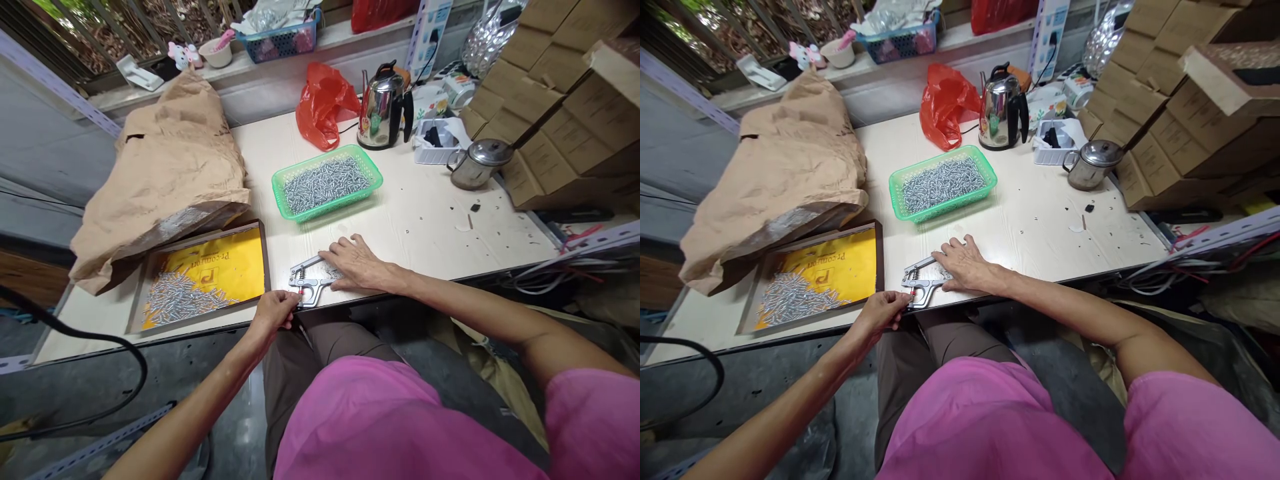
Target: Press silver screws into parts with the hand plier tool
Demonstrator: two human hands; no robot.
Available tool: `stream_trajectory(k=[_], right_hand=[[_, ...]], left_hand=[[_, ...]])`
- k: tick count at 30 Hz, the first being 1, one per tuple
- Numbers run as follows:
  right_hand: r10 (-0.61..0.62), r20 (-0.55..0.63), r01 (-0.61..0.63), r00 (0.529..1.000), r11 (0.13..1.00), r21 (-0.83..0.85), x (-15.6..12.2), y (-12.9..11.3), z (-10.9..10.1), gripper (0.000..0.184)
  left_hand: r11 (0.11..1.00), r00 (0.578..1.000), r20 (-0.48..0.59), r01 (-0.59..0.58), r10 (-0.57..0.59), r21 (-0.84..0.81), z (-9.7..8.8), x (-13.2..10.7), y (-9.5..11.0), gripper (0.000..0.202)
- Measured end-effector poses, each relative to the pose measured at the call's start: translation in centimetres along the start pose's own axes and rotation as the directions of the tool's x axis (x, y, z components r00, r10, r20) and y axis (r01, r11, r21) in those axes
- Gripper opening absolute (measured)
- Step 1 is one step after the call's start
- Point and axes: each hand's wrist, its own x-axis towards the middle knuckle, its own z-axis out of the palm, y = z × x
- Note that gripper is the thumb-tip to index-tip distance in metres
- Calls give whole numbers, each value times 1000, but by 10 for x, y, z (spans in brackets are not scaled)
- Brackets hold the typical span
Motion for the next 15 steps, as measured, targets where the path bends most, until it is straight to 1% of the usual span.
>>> stream_trajectory(k=[1, 2, 3, 4, 5, 6, 7, 8, 10, 11, 12, 13, 15], right_hand=[[2, -10, -2, 1000, 1000, 8, -1, -1, 0, 61], [5, -17, -5, 1000, 1000, 17, -1, -2, 0, 59], [7, -22, -6, 1000, 1000, 25, -2, -3, 1, 58], [8, -25, -7, 1000, 999, 34, -2, -5, 1, 56], [7, -27, -6, 1000, 999, 40, -3, -6, 1, 54], [4, -31, -3, 1000, 999, 46, -3, -7, 1, 53], [1, -36, 1, 999, 999, 51, -3, -9, 1, 52], [1, -41, 1, 999, 998, 56, -4, -10, 2, 52], [9, -52, -5, 999, 998, 65, -4, -11, 2, 54], [15, -56, -11, 998, 997, 70, -5, -10, 2, 57], [20, -58, -16, 998, 997, 76, -6, -10, 2, 62], [24, -57, -19, 998, 996, 82, -7, -8, 2, 68], [39, -42, -36, 998, 996, 83, -9, -5, 0, 79]], left_hand=[[998, 1000, -12, -27, 28, 57, 0, -2, 0, 34], [987, 996, -43, -77, 84, 144, 0, -5, 0, 32], [955, 982, -83, -145, 171, 258, 1, -8, 0, 30], [896, 952, -117, -219, 283, 385, 2, -11, 1, 28], [811, 905, -130, -290, 404, 508, 4, -14, 3, 25], [710, 848, -114, -351, 518, 610, 7, -15, 5, 24], [606, 791, -69, -405, 608, 684, 10, -14, 7, 23], [507, 739, -6, -455, 674, 732, 13, -12, 11, 22], [331, 652, 142, -547, 745, 769, 20, -4, 19, 28], [260, 618, 214, -586, 757, 768, 22, 2, 24, 34], [207, 595, 280, -618, 753, 759, 24, 7, 28, 42], [169, 584, 334, -641, 740, 748, 26, 13, 32, 47], [124, 586, 406, -662, 702, 740, 27, 21, 38, 53]])
